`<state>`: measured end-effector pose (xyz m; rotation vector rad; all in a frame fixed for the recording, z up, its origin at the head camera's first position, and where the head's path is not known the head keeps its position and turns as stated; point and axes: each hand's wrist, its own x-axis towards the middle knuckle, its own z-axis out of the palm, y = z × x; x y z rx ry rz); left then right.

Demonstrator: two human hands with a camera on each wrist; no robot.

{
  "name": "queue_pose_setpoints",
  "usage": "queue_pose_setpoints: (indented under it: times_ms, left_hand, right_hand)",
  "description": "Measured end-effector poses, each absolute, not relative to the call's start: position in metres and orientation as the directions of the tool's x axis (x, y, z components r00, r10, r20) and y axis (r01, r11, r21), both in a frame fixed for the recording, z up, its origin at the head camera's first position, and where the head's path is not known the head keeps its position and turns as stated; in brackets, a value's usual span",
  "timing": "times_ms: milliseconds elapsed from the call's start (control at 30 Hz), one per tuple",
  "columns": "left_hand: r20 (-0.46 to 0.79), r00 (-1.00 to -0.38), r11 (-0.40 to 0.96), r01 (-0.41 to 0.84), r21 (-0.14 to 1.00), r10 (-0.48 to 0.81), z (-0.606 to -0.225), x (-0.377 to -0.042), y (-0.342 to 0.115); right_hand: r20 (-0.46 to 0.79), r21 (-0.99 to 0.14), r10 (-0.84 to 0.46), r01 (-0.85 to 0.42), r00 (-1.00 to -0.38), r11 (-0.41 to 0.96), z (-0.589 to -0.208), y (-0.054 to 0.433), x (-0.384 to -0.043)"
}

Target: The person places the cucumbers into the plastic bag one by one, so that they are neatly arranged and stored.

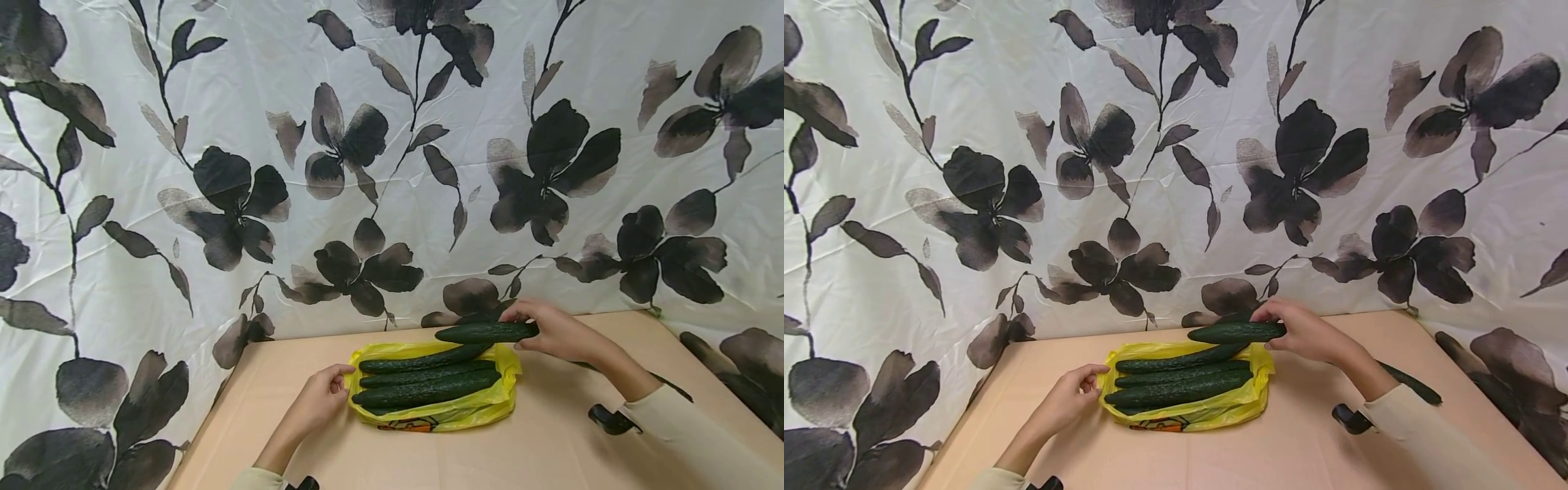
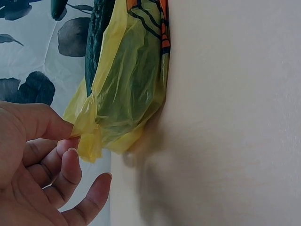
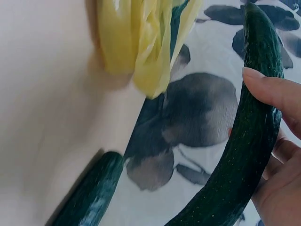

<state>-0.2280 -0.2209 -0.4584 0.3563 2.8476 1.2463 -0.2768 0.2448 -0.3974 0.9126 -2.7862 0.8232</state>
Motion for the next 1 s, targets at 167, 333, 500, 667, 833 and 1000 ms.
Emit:
queue_pose_setpoints:
  times_ms: [167,333,500,667,833,1000]
  left_hand:
    - [0.077,-0.975,0.655,0.198,0.730,0.209,-0.459,-0.228,-0.221]
    - [0.078,-0.975,0.655,0.198,0.729,0.207,-0.459,-0.229,-0.219]
    - [0.084,-0.975,0.657,0.201,0.726,0.206,-0.459,-0.229,-0.218]
    - [0.082,-0.976,0.662,0.198,0.723,0.202,-0.458,-0.229,-0.217]
    - [0.073,-0.978,0.659,0.187,0.728,0.196,-0.457,-0.230,-0.214]
    - [0.073,-0.979,0.662,0.184,0.727,0.191,-0.457,-0.231,-0.212]
  right_hand:
    - [0.221,-0.489,-0.550,-0.579,-0.806,0.652,-0.397,0.225,-0.279]
    - [0.212,-0.506,-0.596,-0.609,-0.774,0.611,-0.398,0.211,-0.284]
    - [0.209,-0.528,-0.631,-0.629,-0.747,0.571,-0.400,0.198,-0.289]
    - [0.212,-0.531,-0.658,-0.650,-0.723,0.543,-0.403,0.184,-0.295]
    - [0.210,-0.544,-0.698,-0.675,-0.685,0.499,-0.407,0.172,-0.300]
    - [0.177,-0.574,-0.718,-0.663,-0.673,0.480,-0.413,0.160,-0.305]
